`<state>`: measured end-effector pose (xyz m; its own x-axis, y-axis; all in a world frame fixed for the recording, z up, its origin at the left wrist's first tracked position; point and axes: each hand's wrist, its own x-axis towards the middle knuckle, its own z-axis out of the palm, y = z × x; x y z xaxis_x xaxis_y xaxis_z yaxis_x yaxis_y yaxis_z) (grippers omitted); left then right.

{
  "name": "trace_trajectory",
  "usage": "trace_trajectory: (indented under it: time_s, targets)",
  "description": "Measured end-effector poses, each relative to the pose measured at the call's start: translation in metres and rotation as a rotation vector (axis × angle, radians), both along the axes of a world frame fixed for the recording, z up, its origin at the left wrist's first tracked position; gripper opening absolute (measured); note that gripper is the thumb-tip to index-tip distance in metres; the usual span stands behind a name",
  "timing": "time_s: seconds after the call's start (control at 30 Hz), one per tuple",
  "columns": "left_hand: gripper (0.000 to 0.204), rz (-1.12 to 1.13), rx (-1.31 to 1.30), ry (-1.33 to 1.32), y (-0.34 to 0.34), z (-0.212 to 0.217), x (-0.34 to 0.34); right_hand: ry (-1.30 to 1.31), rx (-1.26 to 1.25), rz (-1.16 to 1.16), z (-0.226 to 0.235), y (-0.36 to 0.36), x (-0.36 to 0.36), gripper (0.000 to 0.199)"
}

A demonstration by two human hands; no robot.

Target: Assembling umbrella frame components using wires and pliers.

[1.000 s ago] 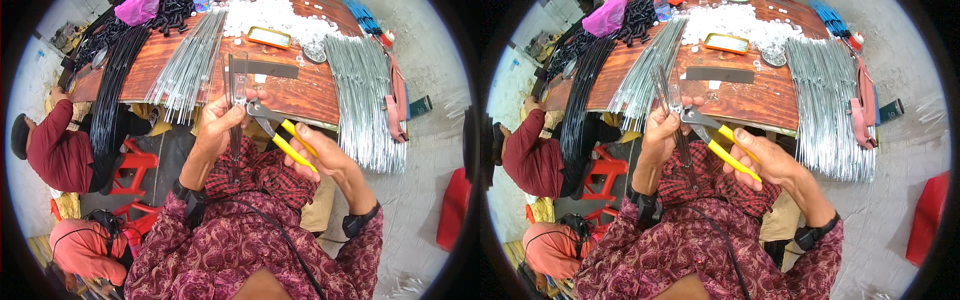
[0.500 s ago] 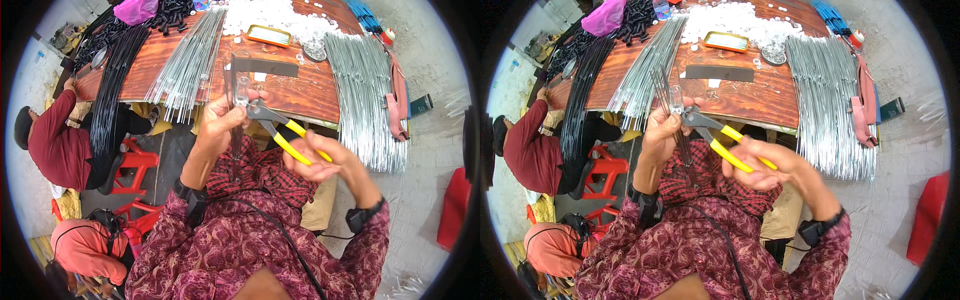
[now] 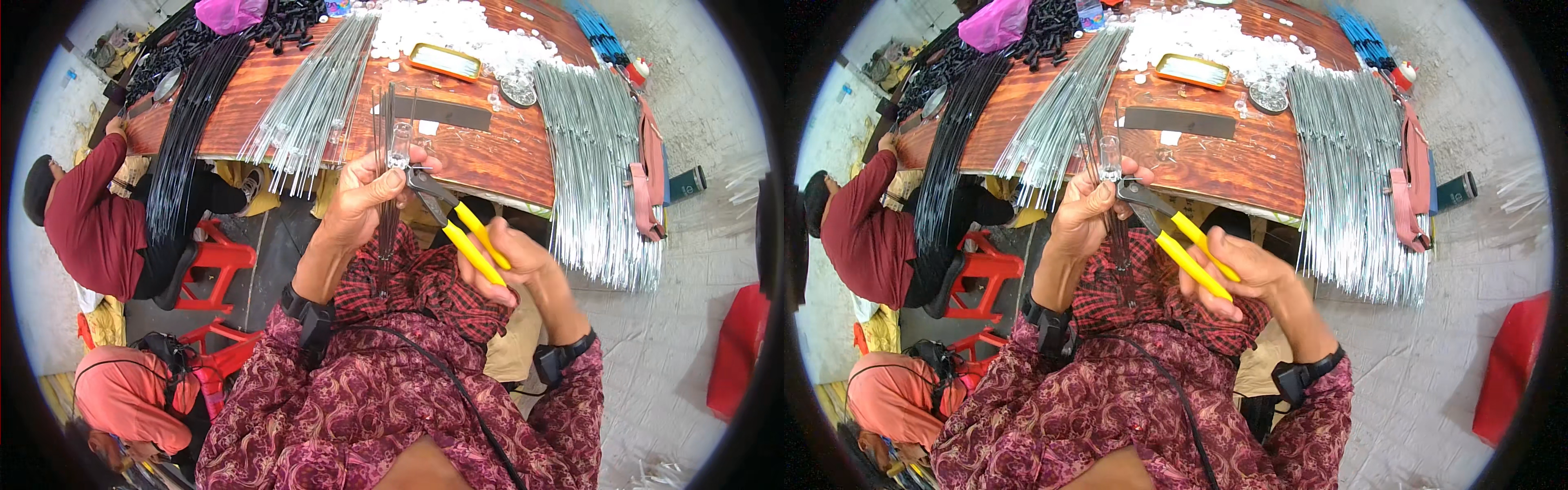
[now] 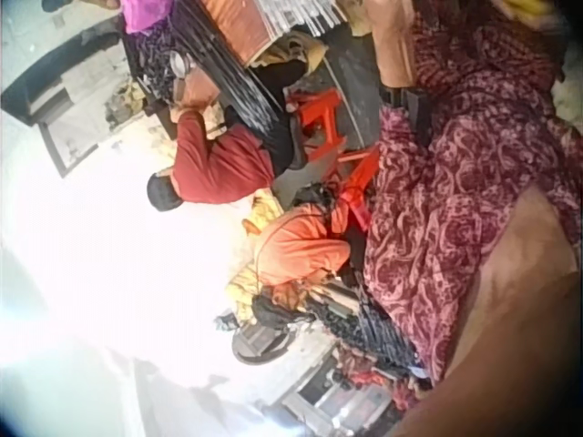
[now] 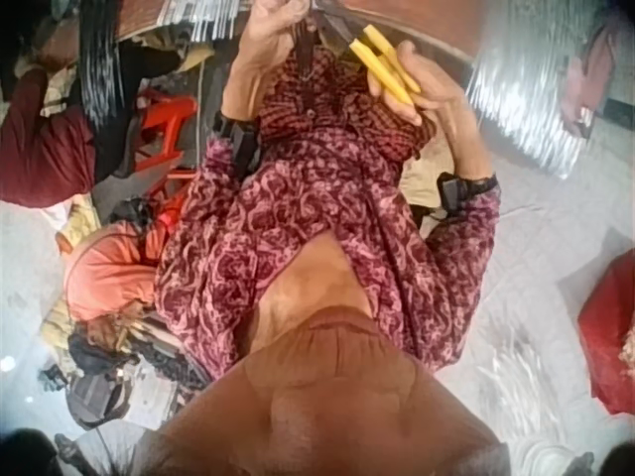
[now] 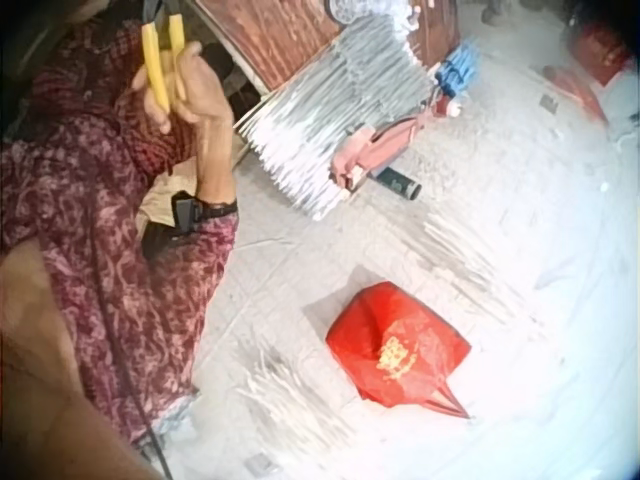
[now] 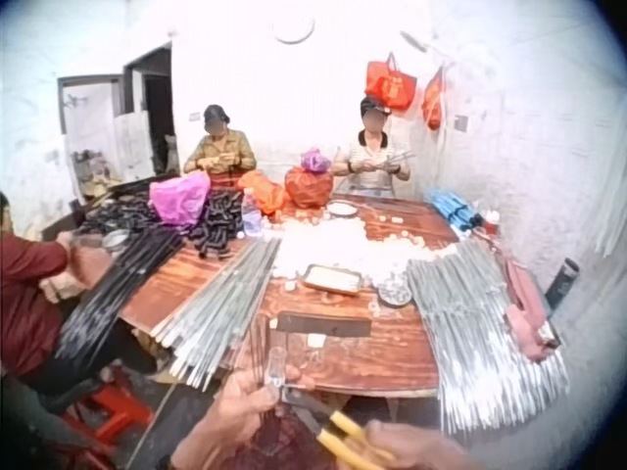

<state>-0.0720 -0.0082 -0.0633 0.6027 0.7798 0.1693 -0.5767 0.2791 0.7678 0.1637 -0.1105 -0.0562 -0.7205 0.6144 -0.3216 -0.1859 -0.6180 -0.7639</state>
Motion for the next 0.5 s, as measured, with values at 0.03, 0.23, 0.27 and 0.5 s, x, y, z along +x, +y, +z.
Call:
trace_trajectory:
  time_s: [0.03, 0.23, 0.27, 0.5]
  targets:
    - [0.035, -0.001, 0.001, 0.002, 0.0, 0.0, 0.0, -0.033, 0.166, -0.002, 0.016, 0.006, 0.001, 0.072]
    - [0.035, 0.042, 0.047, -0.025, -0.003, 0.001, 0.002, -1.354, 1.023, -0.218, 0.059, -0.01, -0.022, 0.042]
    - [0.036, 0.044, 0.052, -0.006, -0.004, 0.002, 0.003, -1.197, 0.822, -0.108, 0.062, -0.009, -0.016, 0.033]
    - [0.037, 0.029, 0.059, 0.008, -0.01, 0.007, 0.007, -0.66, 0.314, -0.058, 0.073, -0.006, -0.01, 0.028]
